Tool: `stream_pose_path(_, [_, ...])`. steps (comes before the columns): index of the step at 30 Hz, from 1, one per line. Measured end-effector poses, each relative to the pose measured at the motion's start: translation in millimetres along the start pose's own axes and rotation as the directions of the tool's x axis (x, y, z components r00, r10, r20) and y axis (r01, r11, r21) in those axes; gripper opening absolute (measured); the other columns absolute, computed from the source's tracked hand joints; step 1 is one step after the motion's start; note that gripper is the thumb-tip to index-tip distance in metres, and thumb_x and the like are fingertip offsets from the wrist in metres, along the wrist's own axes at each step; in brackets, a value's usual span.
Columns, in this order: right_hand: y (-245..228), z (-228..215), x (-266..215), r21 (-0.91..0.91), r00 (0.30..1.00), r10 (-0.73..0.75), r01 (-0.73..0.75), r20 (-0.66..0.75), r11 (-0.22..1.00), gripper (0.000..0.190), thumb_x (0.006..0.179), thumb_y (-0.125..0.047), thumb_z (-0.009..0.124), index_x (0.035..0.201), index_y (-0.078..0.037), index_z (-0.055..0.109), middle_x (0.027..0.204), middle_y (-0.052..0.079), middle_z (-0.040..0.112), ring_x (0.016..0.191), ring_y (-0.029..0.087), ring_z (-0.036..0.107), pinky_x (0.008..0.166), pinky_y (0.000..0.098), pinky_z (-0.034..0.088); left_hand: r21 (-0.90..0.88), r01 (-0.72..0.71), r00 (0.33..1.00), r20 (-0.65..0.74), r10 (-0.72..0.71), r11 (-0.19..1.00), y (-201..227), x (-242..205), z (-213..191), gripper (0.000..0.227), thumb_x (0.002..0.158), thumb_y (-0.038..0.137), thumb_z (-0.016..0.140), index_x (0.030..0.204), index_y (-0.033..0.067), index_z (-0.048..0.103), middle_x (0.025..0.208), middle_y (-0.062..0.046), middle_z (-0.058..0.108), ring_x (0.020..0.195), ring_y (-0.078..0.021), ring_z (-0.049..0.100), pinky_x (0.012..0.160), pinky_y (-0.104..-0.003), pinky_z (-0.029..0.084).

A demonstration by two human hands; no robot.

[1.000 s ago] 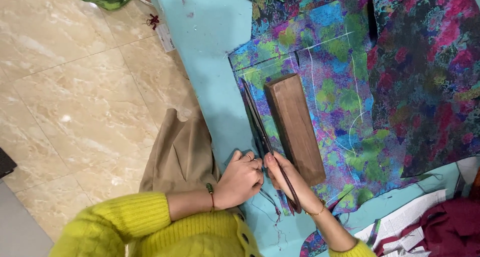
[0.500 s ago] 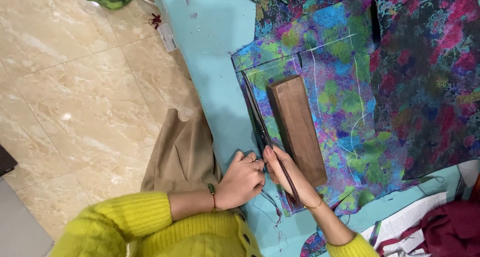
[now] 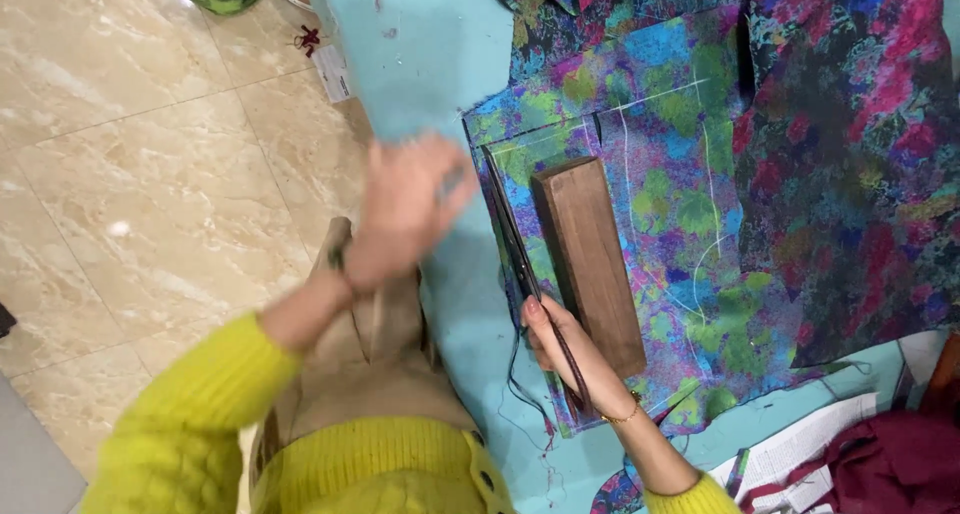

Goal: The person uses large shears to cut a piece of colorful, patterned fabric laid out on a light blue table. They follow white chalk lines drawn on the fabric, occasionally adjusting the material and a wooden block used as a weight. The person cuts out a specific shape and then sets the shears down.

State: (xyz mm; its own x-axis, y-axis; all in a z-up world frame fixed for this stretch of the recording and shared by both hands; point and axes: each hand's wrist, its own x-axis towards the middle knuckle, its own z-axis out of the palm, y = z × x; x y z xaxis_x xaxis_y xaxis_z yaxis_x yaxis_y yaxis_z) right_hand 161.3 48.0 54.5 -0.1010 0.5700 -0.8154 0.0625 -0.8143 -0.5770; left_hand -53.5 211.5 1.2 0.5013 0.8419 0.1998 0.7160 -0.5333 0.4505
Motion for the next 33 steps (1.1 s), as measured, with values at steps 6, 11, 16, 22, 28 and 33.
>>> stream_pose_path(6, [-25, 4, -5, -0.139, 0.989, 0.144, -0.145, -0.021, 0.980, 0.053, 0.095, -0.065, 0.043, 0.088, -0.013, 0.050, 0.068, -0.006, 0.025, 0.055, 0.007, 0.025, 0.047, 0.0245, 0.023, -0.163, 0.084, 0.993, 0.096, -0.069, 0.983, -45, 71, 12, 0.033, 0.093, 0.046, 0.076, 0.109, 0.0182, 0.068, 0.105, -0.003, 0.057, 0.102, -0.0252, 0.048, 0.090, -0.042, 0.035])
stream_pose_path(11, [-22, 5, -6, -0.180, 0.991, 0.129, -0.134, -0.042, 0.974, 0.053, 0.095, -0.065, 0.041, 0.092, -0.013, 0.053, 0.068, -0.005, 0.028, 0.057, 0.008, 0.029, 0.050, 0.0249, 0.027, -0.241, -0.015, 0.997, 0.067, 0.032, 0.970, -51, 79, 15, 0.017, 0.097, 0.026, 0.076, 0.093, 0.0119, 0.068, 0.102, -0.002, 0.056, 0.094, -0.0250, 0.043, 0.081, -0.040, 0.032])
stream_pose_path(16, [-26, 8, -7, -0.127, 0.992, 0.124, -0.126, -0.026, 0.984, 0.055, 0.094, -0.065, 0.041, 0.094, -0.012, 0.054, 0.068, -0.005, 0.025, 0.057, 0.008, 0.026, 0.049, 0.0245, 0.024, -0.203, -0.069, 0.997, -0.049, 0.061, 0.977, -57, 86, 7, 0.014, 0.099, 0.018, 0.070, 0.098, 0.0108, 0.058, 0.101, -0.005, 0.052, 0.092, -0.0253, 0.042, 0.081, -0.040, 0.031])
stream_pose_path(22, [-24, 10, -7, -0.110, 0.991, 0.129, -0.130, -0.017, 0.985, 0.052, 0.097, -0.063, 0.040, 0.093, -0.012, 0.053, 0.070, -0.004, 0.025, 0.058, 0.008, 0.026, 0.050, 0.0244, 0.024, -0.149, -0.214, 0.977, -0.034, 0.211, 0.965, -59, 79, 7, 0.022, 0.102, 0.035, 0.066, 0.109, 0.0147, 0.062, 0.113, -0.007, 0.057, 0.100, -0.0253, 0.047, 0.085, -0.042, 0.031])
stream_pose_path(28, [-26, 12, -8, -0.074, 0.993, 0.115, -0.115, -0.010, 0.991, 0.051, 0.099, -0.059, 0.041, 0.096, -0.010, 0.054, 0.068, -0.005, 0.025, 0.055, 0.008, 0.026, 0.049, 0.0251, 0.023, -0.037, -0.156, 0.987, 0.035, 0.157, 0.987, -50, 71, 11, 0.035, 0.088, 0.035, 0.085, 0.104, 0.0130, 0.063, 0.111, -0.007, 0.056, 0.100, -0.0281, 0.048, 0.082, -0.042, 0.034])
stream_pose_path(33, [-20, 10, -4, -0.037, 0.990, 0.140, -0.140, -0.007, 0.989, 0.051, 0.098, -0.060, 0.044, 0.095, -0.011, 0.055, 0.069, -0.005, 0.025, 0.056, 0.007, 0.025, 0.049, 0.0250, 0.021, -0.018, -0.155, 0.987, 0.034, 0.155, 0.988, -39, 71, 18, 0.013, 0.096, 0.019, 0.075, 0.091, 0.0104, 0.067, 0.103, -0.005, 0.056, 0.096, -0.0279, 0.048, 0.077, -0.042, 0.033])
